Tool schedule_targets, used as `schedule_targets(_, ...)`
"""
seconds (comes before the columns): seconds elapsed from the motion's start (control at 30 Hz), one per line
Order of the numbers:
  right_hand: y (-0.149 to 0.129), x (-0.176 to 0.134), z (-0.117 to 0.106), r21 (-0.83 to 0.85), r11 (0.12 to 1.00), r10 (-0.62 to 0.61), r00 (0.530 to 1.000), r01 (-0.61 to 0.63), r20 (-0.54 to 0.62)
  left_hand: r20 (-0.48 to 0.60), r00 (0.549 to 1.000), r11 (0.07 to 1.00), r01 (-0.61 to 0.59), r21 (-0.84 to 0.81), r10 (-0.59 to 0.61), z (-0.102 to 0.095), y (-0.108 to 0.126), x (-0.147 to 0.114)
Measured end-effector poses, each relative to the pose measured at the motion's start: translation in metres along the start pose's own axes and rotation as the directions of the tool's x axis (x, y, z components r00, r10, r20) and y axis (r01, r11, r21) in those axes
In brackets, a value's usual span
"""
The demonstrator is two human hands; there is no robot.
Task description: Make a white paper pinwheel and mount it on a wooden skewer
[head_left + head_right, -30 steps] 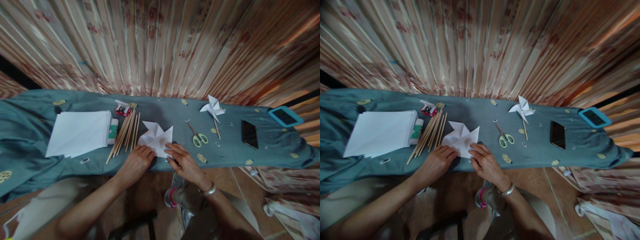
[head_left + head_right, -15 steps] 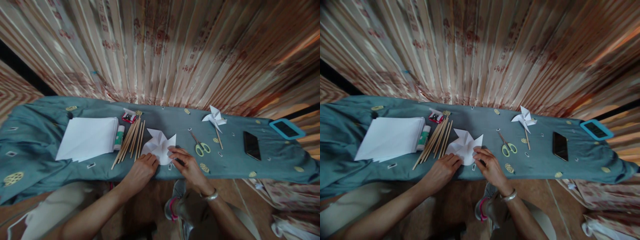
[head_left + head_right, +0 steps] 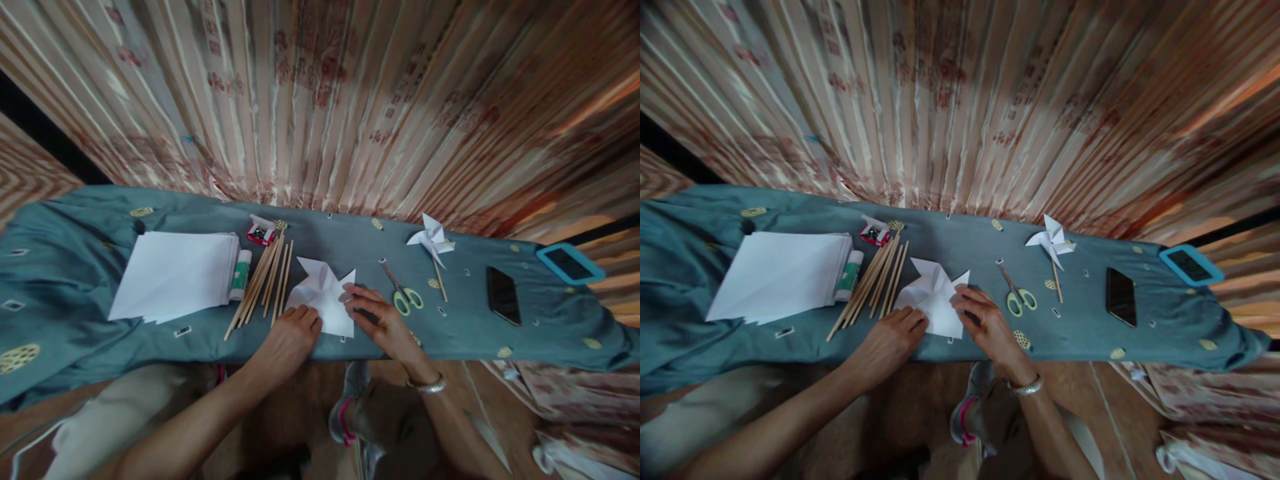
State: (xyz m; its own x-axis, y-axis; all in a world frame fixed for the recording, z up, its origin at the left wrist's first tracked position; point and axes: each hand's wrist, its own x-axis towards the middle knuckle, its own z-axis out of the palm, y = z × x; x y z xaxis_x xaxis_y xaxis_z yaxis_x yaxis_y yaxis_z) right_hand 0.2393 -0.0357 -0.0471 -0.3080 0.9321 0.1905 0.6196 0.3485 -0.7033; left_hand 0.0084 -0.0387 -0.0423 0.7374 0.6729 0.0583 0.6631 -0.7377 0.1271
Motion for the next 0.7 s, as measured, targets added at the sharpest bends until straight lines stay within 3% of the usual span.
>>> schedule_targets(0.3, 0.004, -0.006, -0.005, 0.034, 0.999, 0.023, 0.999, -0.022, -0.03, 0.104, 0.994, 1.0, -0.022, -0.017, 0.024, -0.011, 0.005, 0.01)
schedule_targets(0.47, 0.007, -0.007, -0.004, 0.111, 0.992, 0.071, 0.996, -0.065, -0.055, 0.072, 0.997, 0.999, -0.02, -0.032, 0.023, -0.009, 0.003, 0.006)
schedule_targets(0.7, 0.004, 0.0, 0.008, 0.222, 0.97, 0.088, 0.995, -0.097, 0.049, 0.036, 0.999, 0.999, -0.034, -0.023, 0.035, -0.007, 0.002, 0.005)
